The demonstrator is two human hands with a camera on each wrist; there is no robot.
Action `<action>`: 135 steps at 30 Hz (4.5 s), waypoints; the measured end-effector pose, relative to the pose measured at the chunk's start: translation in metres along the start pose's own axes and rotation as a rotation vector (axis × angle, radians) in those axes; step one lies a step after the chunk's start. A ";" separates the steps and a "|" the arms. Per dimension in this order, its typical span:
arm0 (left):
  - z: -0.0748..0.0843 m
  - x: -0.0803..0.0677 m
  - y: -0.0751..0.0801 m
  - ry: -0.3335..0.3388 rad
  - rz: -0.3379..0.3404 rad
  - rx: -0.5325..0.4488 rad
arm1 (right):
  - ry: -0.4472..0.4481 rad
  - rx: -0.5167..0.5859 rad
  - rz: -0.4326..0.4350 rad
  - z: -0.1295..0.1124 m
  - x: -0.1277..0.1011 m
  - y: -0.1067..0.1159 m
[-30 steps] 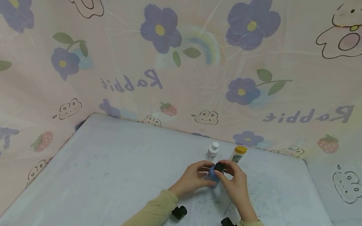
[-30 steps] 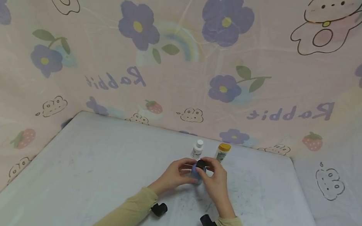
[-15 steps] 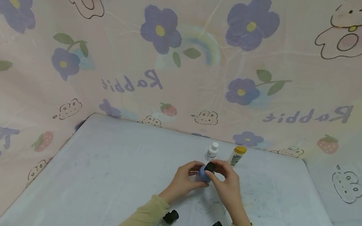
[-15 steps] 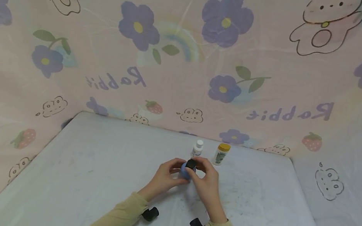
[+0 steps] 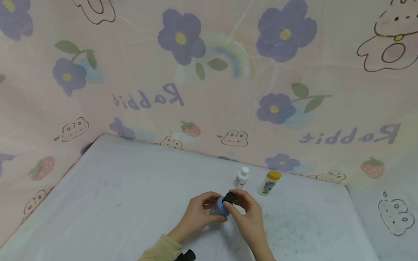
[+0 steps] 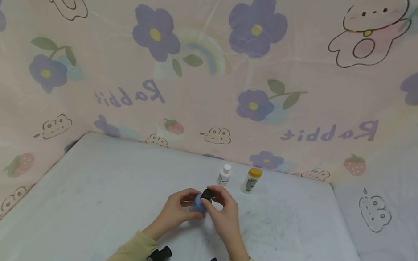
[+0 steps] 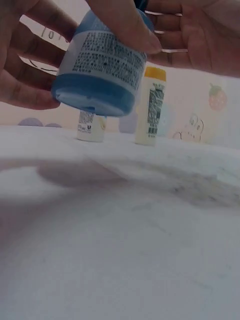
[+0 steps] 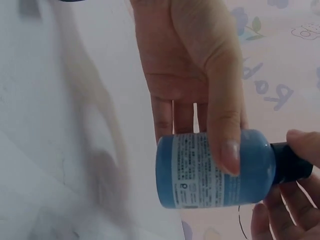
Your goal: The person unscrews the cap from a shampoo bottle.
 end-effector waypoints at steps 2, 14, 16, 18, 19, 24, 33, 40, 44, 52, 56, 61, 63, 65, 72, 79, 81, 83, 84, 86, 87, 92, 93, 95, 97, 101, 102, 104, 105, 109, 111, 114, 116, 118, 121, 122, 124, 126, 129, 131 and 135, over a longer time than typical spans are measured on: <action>-0.009 0.000 0.000 0.019 0.003 0.016 | 0.012 0.019 0.001 0.001 0.000 -0.002; 0.012 -0.003 0.017 0.078 0.041 0.018 | 0.012 0.042 0.123 0.002 0.006 -0.008; 0.003 -0.002 0.016 0.086 0.061 0.018 | -0.002 0.042 0.141 0.001 0.007 -0.009; -0.009 -0.001 0.016 0.096 0.077 0.027 | -0.009 0.042 0.145 0.001 0.008 -0.010; -0.014 0.000 0.015 0.099 0.082 0.033 | -0.012 0.035 0.146 0.001 0.009 -0.011; -0.027 -0.001 0.017 0.116 0.087 0.057 | -0.019 0.023 0.143 0.001 0.010 -0.015; -0.032 -0.015 0.019 0.144 0.074 0.079 | -0.043 0.024 0.185 0.040 0.002 -0.016; -0.028 -0.023 0.016 0.157 0.077 0.091 | -0.053 0.020 0.216 0.048 -0.005 -0.014; -0.024 -0.022 0.015 0.154 0.072 0.058 | -0.058 0.022 0.219 0.048 -0.005 -0.013; -0.025 -0.019 0.017 0.148 0.080 0.072 | -0.086 0.022 0.230 0.049 -0.004 -0.011; -0.028 -0.017 0.017 0.137 0.084 0.083 | -0.098 0.047 0.238 0.049 -0.003 -0.010; -0.025 -0.014 0.019 0.127 0.086 0.094 | -0.104 0.040 0.237 0.048 0.001 -0.009; -0.024 -0.013 0.020 0.134 0.088 0.101 | -0.110 0.031 0.231 0.048 0.003 -0.008; -0.023 -0.012 0.021 0.136 0.091 0.110 | -0.119 0.024 0.225 0.046 0.004 -0.008; -0.021 -0.003 0.022 0.113 0.118 0.150 | -0.110 -0.008 0.179 0.005 0.005 -0.009; -0.021 -0.002 0.021 0.123 0.141 0.158 | -0.113 0.012 0.145 0.012 0.007 -0.004; -0.022 -0.001 0.019 0.123 0.142 0.154 | -0.108 0.017 0.139 0.013 0.007 -0.002; -0.021 0.000 0.018 0.121 0.137 0.153 | -0.099 0.037 0.124 0.014 0.009 -0.001; -0.021 0.000 0.018 0.123 0.128 0.144 | -0.094 0.054 0.112 0.015 0.009 0.000; -0.022 -0.001 0.017 0.136 0.102 0.127 | -0.083 0.080 0.077 0.014 0.010 0.000; -0.022 -0.001 0.017 0.141 0.088 0.124 | -0.080 0.090 0.055 0.014 0.011 0.000; -0.023 -0.003 0.018 0.161 0.039 0.101 | -0.099 0.112 -0.059 0.012 0.011 -0.001; -0.023 -0.004 0.019 0.165 0.037 0.099 | -0.107 0.122 -0.081 0.013 0.010 -0.001; -0.023 -0.004 0.021 0.171 0.035 0.094 | -0.110 0.146 -0.117 0.013 0.010 -0.002; -0.022 -0.004 0.022 0.174 0.034 0.098 | -0.103 0.164 -0.140 0.014 0.010 -0.004; -0.021 -0.004 0.024 0.164 0.034 0.119 | -0.107 0.185 -0.120 0.015 0.009 -0.006; -0.021 -0.004 0.024 0.164 0.033 0.122 | -0.113 0.188 -0.106 0.015 0.009 -0.007; -0.020 -0.005 0.024 0.167 0.034 0.127 | -0.140 0.187 -0.058 0.017 0.008 -0.008; -0.020 -0.005 0.024 0.163 0.035 0.127 | -0.155 0.187 -0.030 0.018 0.008 -0.009; -0.019 -0.005 0.022 0.160 0.027 0.118 | -0.197 0.189 0.084 0.019 0.007 -0.009; -0.019 -0.005 0.020 0.162 0.022 0.110 | -0.204 0.208 0.119 0.020 0.007 -0.009; -0.018 -0.005 0.018 0.174 0.023 0.100 | -0.208 0.226 0.148 0.023 0.007 -0.010; -0.018 -0.005 0.018 0.172 0.029 0.095 | -0.208 0.238 0.165 0.027 0.007 -0.010; -0.017 -0.006 0.018 0.171 0.033 0.093 | -0.213 0.251 0.184 0.035 0.007 -0.009; -0.017 -0.006 0.018 0.170 0.035 0.085 | -0.221 0.260 0.217 0.047 0.008 -0.007; -0.017 -0.006 0.017 0.175 0.034 0.083 | -0.221 0.267 0.226 0.051 0.008 -0.007; -0.016 -0.006 0.017 0.173 0.033 0.080 | -0.211 0.259 0.238 0.054 0.008 -0.007; -0.016 -0.006 0.016 0.170 0.034 0.079 | -0.195 0.250 0.243 0.054 0.008 -0.007; -0.015 -0.006 0.016 0.173 0.033 0.081 | -0.180 0.233 0.247 0.054 0.008 -0.008; -0.015 -0.006 0.016 0.172 0.032 0.086 | -0.182 0.224 0.250 0.054 0.007 -0.008; -0.014 -0.006 0.016 0.173 0.031 0.093 | -0.202 0.216 0.240 0.047 0.006 -0.009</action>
Point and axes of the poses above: each hand's wrist, its own x-axis towards the middle knuckle, its own y-axis out of the back of the hand, z = x × y, the point moved 5 cm from there along x, towards the middle knuckle, and after that the axes turned 12 degrees about x, right-handed, at the moved point
